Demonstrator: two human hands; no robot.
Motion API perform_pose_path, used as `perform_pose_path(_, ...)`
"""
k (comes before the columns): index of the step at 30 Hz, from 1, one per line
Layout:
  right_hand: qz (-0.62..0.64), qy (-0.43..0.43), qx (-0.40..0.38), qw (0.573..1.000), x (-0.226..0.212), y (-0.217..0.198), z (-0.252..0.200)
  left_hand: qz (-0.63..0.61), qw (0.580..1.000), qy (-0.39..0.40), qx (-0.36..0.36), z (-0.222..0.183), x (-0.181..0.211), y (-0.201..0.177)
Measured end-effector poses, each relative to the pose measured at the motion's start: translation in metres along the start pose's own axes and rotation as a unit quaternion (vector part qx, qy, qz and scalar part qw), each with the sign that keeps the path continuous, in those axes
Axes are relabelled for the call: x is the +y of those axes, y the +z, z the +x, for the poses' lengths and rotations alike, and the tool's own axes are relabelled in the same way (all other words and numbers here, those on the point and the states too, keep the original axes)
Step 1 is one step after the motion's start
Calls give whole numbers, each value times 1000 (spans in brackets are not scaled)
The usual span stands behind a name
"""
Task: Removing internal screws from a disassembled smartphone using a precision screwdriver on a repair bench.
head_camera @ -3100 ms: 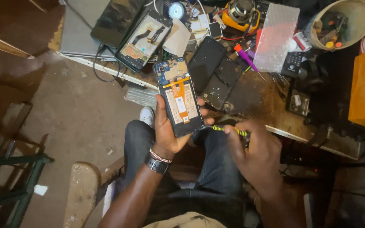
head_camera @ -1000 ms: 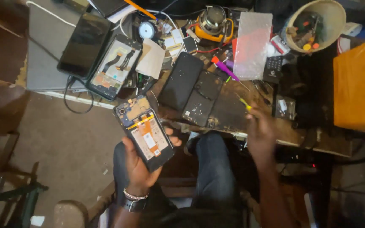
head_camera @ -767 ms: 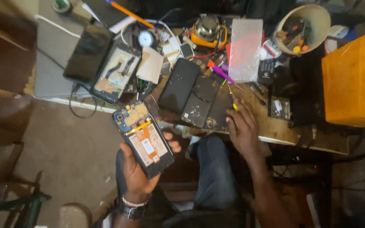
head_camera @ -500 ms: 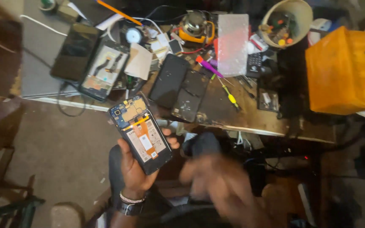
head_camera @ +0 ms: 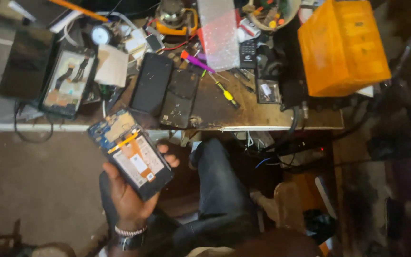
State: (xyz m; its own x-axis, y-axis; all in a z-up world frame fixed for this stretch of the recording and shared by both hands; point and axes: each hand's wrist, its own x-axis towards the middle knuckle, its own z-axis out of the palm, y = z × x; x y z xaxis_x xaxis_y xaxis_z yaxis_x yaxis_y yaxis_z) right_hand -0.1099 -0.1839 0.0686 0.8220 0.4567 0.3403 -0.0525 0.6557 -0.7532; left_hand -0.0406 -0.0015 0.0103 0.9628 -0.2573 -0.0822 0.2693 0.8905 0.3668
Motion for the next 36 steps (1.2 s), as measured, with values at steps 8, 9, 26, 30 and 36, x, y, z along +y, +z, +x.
perform_pose_path(8,-336,171,444,813,-4,-46,-33,-3,1000,-20,-18,-7,9,2)
perform_pose_path(9,-417,279,515,695,-10,-49,-38,-7,999,-34,-21,-5,9,3)
perform_pose_path(26,-601,244,674,353,-42,-133,-321,-37,976,-196,-89,-20,-59,28)
perform_pose_path(30,-788,145,557,217,-31,-167,-362,-62,978,-182,-86,-18,-49,18)
perform_pose_path(36,-754,135,610,205,-62,-196,-350,9,986,-156,-53,-20,-43,18)
